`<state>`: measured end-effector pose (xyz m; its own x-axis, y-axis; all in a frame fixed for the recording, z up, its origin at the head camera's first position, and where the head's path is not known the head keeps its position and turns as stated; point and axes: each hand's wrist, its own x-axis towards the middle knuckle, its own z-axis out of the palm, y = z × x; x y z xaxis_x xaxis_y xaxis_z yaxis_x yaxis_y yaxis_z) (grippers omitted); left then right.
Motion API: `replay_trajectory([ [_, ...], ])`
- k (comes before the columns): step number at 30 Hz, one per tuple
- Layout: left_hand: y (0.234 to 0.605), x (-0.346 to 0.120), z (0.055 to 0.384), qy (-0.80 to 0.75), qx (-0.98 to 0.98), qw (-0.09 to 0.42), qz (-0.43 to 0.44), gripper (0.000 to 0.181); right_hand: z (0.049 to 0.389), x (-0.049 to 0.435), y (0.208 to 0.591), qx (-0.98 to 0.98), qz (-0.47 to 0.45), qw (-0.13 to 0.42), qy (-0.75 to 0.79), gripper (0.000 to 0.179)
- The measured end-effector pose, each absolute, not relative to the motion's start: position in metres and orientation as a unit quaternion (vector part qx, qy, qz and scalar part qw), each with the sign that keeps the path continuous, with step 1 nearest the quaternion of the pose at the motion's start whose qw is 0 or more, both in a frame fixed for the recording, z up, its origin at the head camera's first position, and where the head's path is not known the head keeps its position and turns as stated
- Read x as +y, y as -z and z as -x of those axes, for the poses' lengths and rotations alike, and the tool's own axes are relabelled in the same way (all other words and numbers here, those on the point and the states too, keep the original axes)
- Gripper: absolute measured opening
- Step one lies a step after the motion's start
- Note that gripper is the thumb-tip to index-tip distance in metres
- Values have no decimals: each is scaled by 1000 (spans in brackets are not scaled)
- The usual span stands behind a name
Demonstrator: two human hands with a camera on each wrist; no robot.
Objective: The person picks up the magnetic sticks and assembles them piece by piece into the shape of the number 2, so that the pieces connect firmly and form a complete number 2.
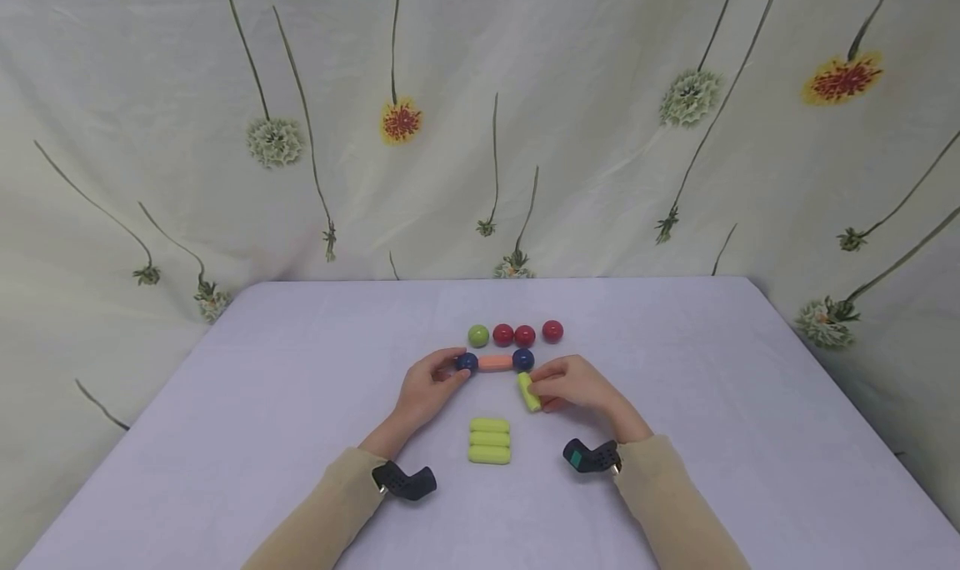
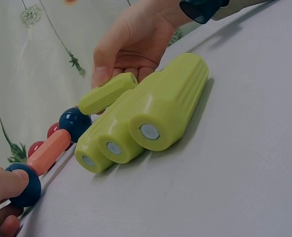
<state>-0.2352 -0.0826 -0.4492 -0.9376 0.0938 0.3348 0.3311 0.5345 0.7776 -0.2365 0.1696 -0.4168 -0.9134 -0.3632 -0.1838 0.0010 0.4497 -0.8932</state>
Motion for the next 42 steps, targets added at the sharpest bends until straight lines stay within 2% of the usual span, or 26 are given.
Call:
replay_trajectory([
  [42,451,-83,236,460,-870,129,121,33,241,171,421,807,39,192,557,43],
])
